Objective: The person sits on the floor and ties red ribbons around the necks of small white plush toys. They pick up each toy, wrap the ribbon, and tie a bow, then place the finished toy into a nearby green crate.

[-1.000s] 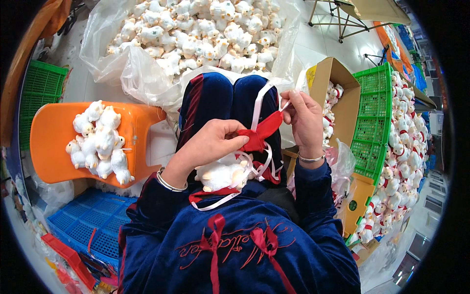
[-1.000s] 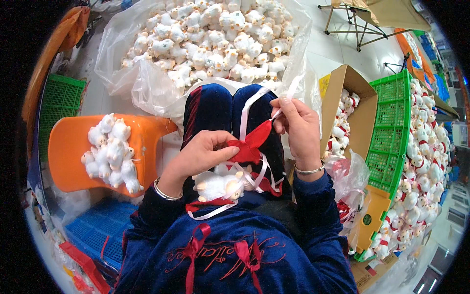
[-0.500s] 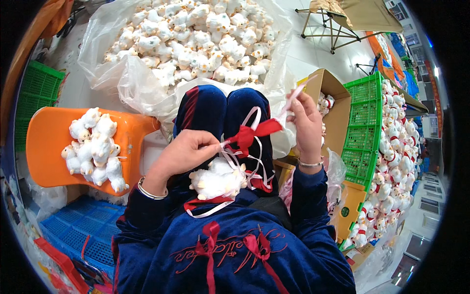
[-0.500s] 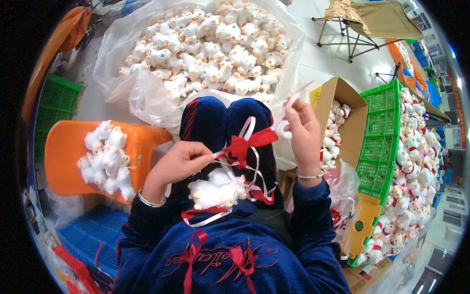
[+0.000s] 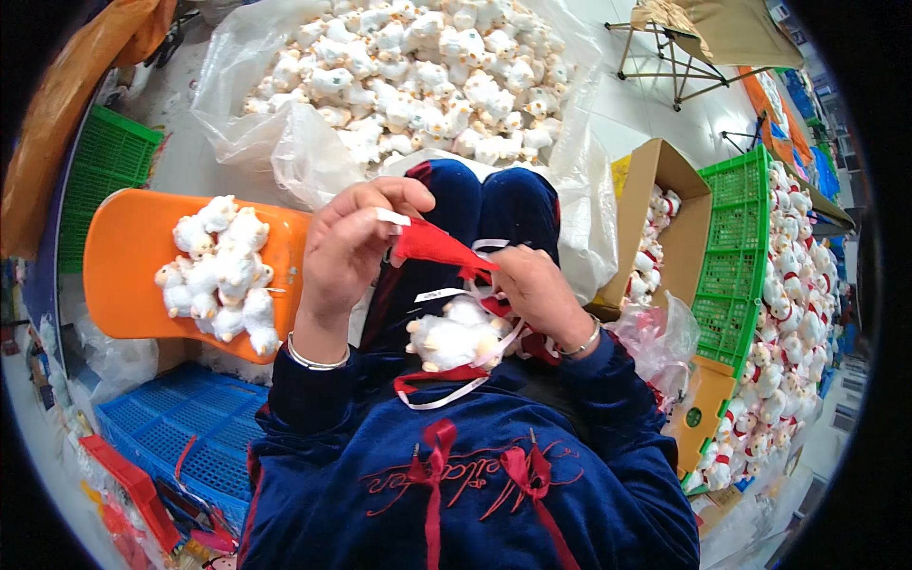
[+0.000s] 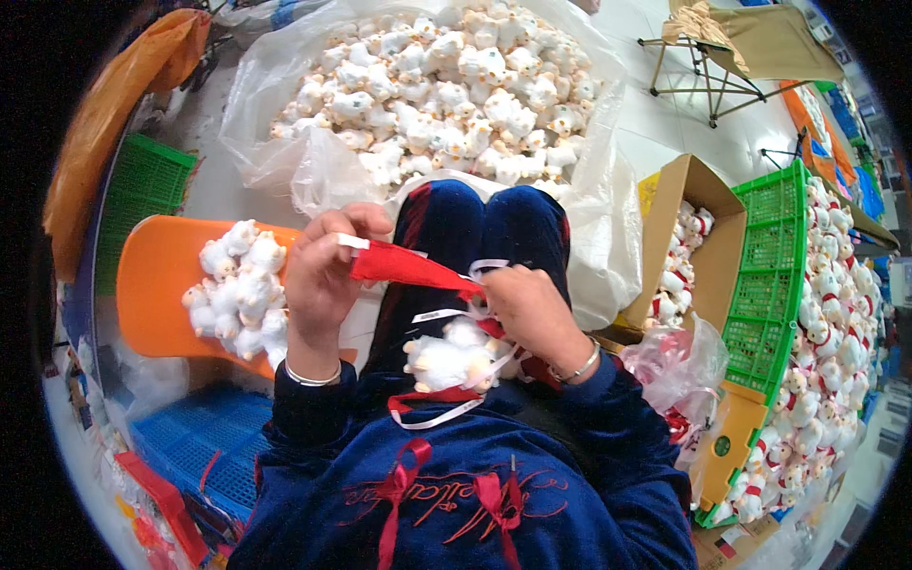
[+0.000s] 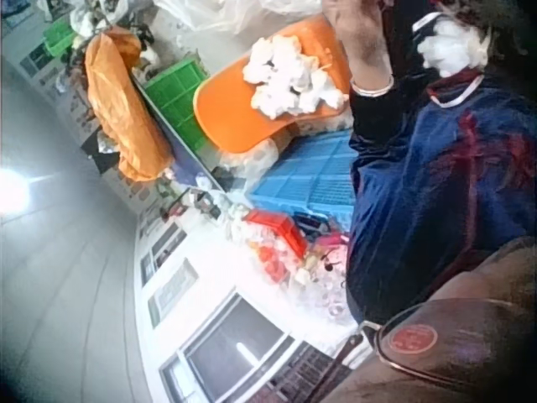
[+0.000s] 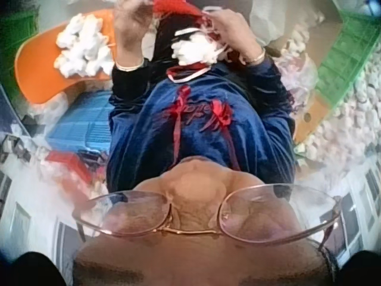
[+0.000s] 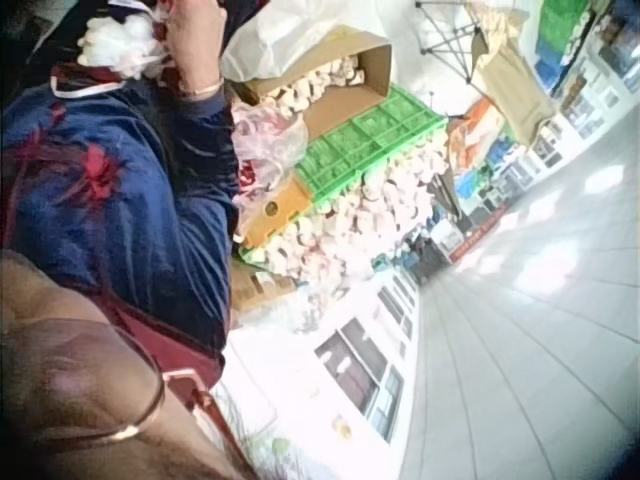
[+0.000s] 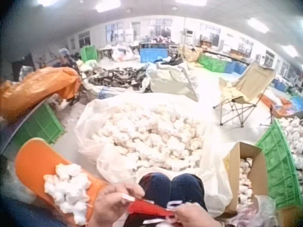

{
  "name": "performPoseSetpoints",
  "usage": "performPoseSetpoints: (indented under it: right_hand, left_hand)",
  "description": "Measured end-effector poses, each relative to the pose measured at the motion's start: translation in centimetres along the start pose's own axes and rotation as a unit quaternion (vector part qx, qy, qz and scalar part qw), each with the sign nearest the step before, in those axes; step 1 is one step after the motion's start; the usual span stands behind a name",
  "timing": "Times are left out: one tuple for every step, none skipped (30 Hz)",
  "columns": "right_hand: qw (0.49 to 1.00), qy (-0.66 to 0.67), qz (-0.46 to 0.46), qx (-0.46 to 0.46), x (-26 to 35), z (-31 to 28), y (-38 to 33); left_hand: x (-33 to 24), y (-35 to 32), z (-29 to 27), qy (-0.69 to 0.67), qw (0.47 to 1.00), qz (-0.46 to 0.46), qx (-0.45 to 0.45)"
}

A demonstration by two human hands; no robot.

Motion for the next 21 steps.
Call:
performPoseSetpoints:
  right_hand:
    - [0.999, -0.033, -0.017, -0.014, -0.1, -0.1, -0.4]
    - [0.998, -0.070, 0.002, -0.008, 0.1, -0.1, -0.6]
    - [0.994, -0.107, 0.021, -0.003, 0.3, -0.4, -0.9]
    - [0.993, -0.110, 0.032, 0.009, 0.0, -0.4, -1.0]
    - [0.992, -0.116, 0.043, 0.020, 0.0, -0.6, -1.1]
    - [0.991, -0.123, 0.027, -0.034, 0.9, -1.5, -1.4]
    - [0.990, -0.113, -0.003, -0.083, 2.1, -2.6, -1.5]
    - [0.991, -0.053, -0.021, -0.117, 3.3, -3.6, -1.6]
    - [0.988, 0.008, -0.045, -0.148, 4.7, -4.6, -1.6]
    - [0.990, 0.060, -0.060, -0.109, 5.4, -4.2, -1.9]
    - [0.990, 0.100, -0.081, -0.052, 6.1, -3.2, -2.2]
    - [0.991, 0.101, -0.085, 0.000, 6.7, -1.9, -2.4]
    - [0.990, 0.099, -0.089, 0.053, 7.3, -0.4, -2.7]
    - [0.992, 0.038, -0.076, 0.092, 6.7, 1.6, -2.9]
    - [0.989, -0.029, -0.060, 0.131, 6.1, 3.5, -2.9]
    - [0.985, -0.058, -0.063, 0.150, 5.9, 4.4, -3.0]
    - [0.982, -0.075, -0.043, 0.168, 6.2, 4.5, -2.8]
    - [0.980, -0.084, -0.041, 0.178, 6.1, 4.7, -2.9]
    - [0.977, -0.094, -0.038, 0.187, 5.9, 4.7, -3.2]
    - [0.974, -0.110, -0.060, 0.186, 5.8, 4.6, -3.4]
    - [0.972, -0.124, -0.080, 0.183, 6.0, 4.4, -3.5]
  left_hand:
    - [-0.4, 0.1, -0.5, -0.034, 0.999, 0.007, 0.014]
    - [-0.9, 0.1, -0.9, -0.036, 0.999, 0.014, 0.005]
    - [-1.2, 0.2, -1.0, -0.039, 0.999, 0.020, -0.003]
    - [-1.7, 0.2, -1.3, -0.033, 0.999, 0.041, -0.011]
    - [-2.0, 0.2, -1.6, -0.030, 0.997, 0.062, -0.016]
    - [-2.6, 0.2, -1.7, -0.027, 0.996, 0.084, -0.021]
    - [-3.2, 0.2, -1.6, -0.017, 0.995, 0.100, -0.020]
    - [-3.8, 0.1, -1.5, -0.008, 0.993, 0.118, -0.018]
    - [-4.7, 0.0, -1.4, 0.005, 0.990, 0.139, -0.019]
    - [-5.2, -0.1, -1.3, 0.020, 0.990, 0.136, -0.008]
    - [-5.4, -0.1, -1.1, 0.007, 0.991, 0.131, 0.003]
    - [-5.4, -0.1, -0.9, 0.010, 0.990, 0.140, 0.003]
    - [-5.4, -0.3, -0.7, 0.013, 0.989, 0.149, 0.003]
    - [-5.2, -0.5, -0.4, 0.010, 0.991, 0.133, 0.000]
    - [-5.1, -0.8, 0.0, 0.003, 0.993, 0.119, -0.003]
    - [-5.2, -1.0, 0.7, 0.012, 0.994, 0.112, 0.005]
    - [-5.5, -1.5, 1.0, 0.029, 0.994, 0.099, 0.020]
    - [-4.7, -1.8, 0.4, 0.059, 0.996, 0.068, 0.007]
    - [-4.1, -2.2, -0.2, 0.089, 0.995, 0.037, -0.007]
    - [-4.2, -2.7, 0.5, 0.084, 0.996, 0.010, -0.028]
    - [-3.8, -3.0, 0.4, 0.106, 0.994, -0.001, -0.018]
Point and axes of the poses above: each hand's wrist, its own y-axis towards the middle knuckle, its own z-axis out of the palm, x = y × z, the point moved 8 cm from there along y, towards the middle knuckle, and after that the axes turned 3 degrees about x, right-handed, at the moved point
